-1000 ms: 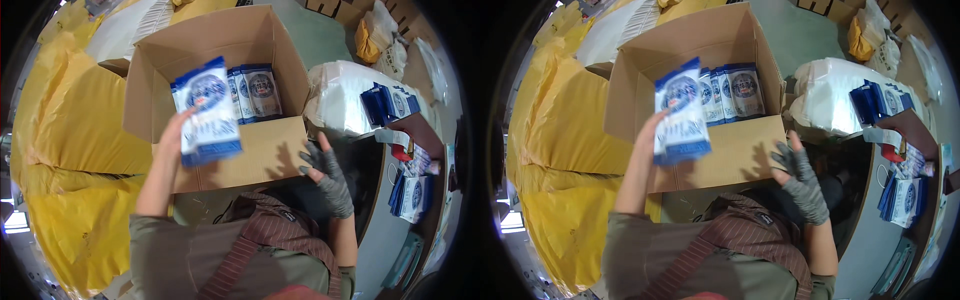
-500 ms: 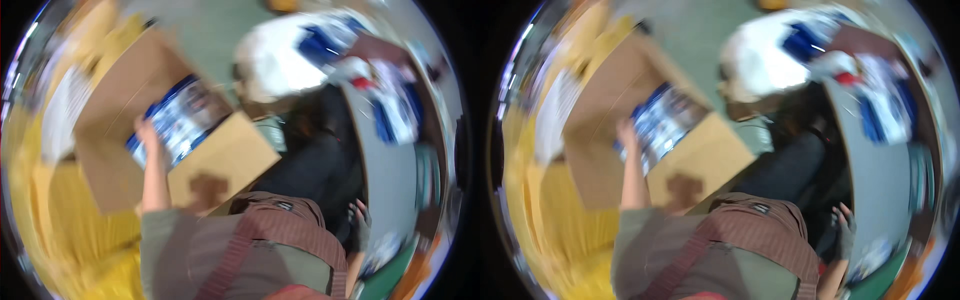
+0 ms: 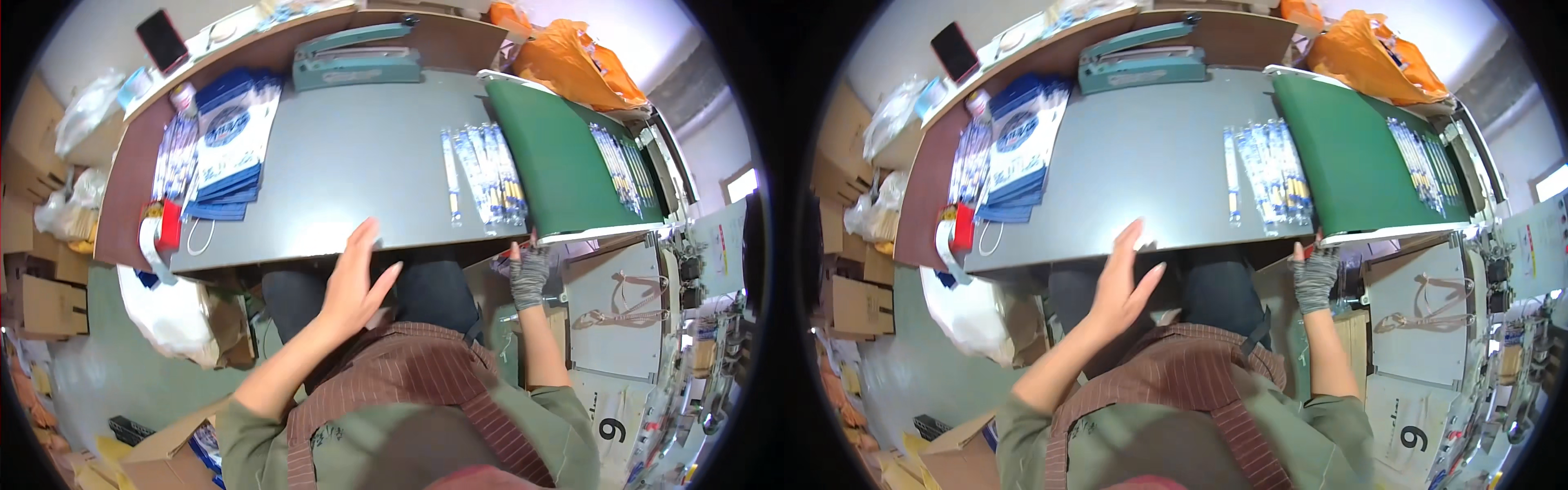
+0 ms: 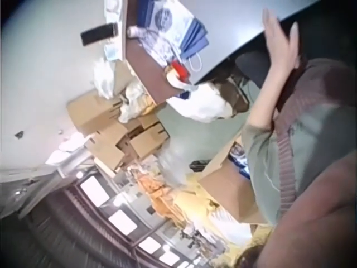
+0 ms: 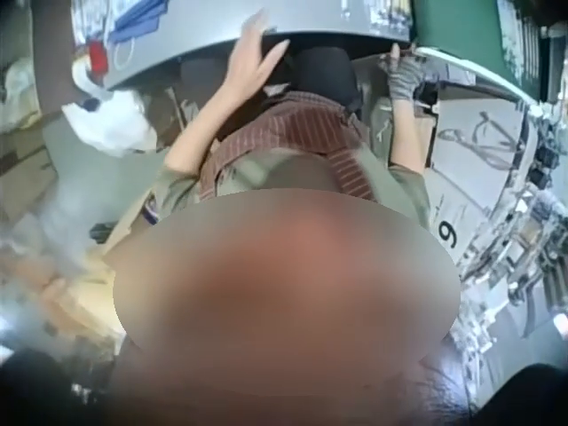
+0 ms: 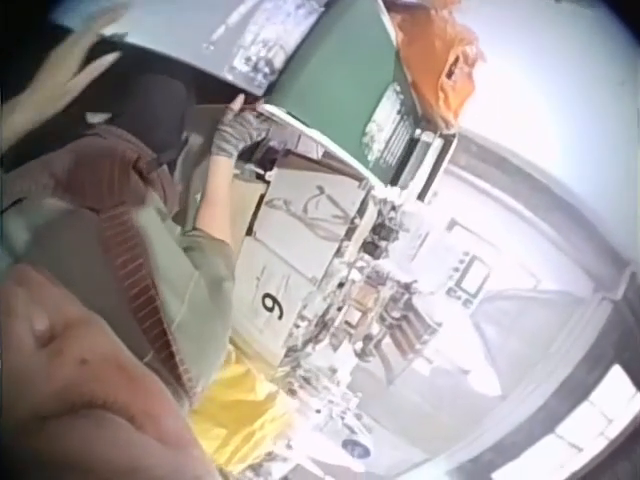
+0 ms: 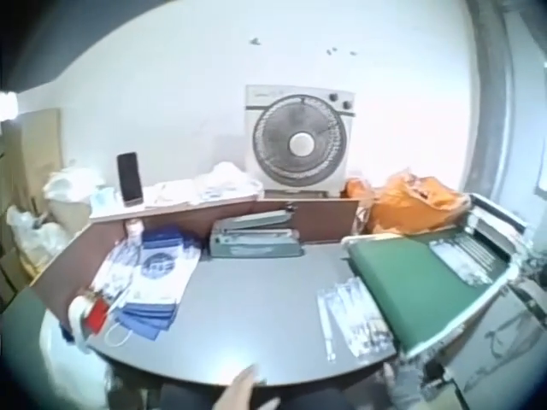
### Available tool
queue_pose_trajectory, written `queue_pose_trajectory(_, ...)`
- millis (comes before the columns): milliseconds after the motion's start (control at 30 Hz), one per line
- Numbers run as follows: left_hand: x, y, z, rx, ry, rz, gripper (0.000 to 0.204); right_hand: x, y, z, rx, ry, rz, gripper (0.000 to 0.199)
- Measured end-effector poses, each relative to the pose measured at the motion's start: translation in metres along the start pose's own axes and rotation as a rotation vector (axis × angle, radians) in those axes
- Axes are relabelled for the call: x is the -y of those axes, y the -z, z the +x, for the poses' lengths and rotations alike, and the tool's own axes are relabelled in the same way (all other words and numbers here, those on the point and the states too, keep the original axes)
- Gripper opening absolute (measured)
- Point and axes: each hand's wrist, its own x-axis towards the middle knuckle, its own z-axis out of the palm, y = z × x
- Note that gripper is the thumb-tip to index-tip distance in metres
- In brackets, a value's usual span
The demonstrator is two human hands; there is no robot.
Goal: The recorder is seen grouping bundles of incense sticks, placing them into plastic bags, and then depositing the bags into a cardboard box.
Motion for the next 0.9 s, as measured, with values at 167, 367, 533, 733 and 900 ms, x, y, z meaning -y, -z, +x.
queue_pose_trajectory(167, 0.045, -0.127, 0.145, 0.059, -0.046, 0.164, 0.084, 0.032, -0.01, 0.062, 0.215, -0.143, 0.382, 0.08)
queue_pose_trajectory(367, 0.021, -0.19, 0.233, 0.129, 0.18, 0.448, 0.09, 0.082, -0.015, 0.095, 0.309, 0.089, 0.541, 0.079)
queue_pose_trajectory(533, 0.08, -0.114, 0.196, 0.145, 0.069, 0.057, 0.087, 0.134, -0.012, 0.086, 0.292, 0.333, 0.762, 0.071)
queue_pose_trajectory(733, 0.096, -0.01, 0.147, 0.138, 0.136, 0.291, 0.087, 0.153, -0.06, 0.11, 0.57, -0.332, 1.355, 0.06)
queue_pose_trajectory(900, 0.068, 0.008, 0.15, -0.175, 0.563, -0.28, 0.092, 0.201, -0.084, 0.143, 0.477, -0.604, 1.587, 0.069)
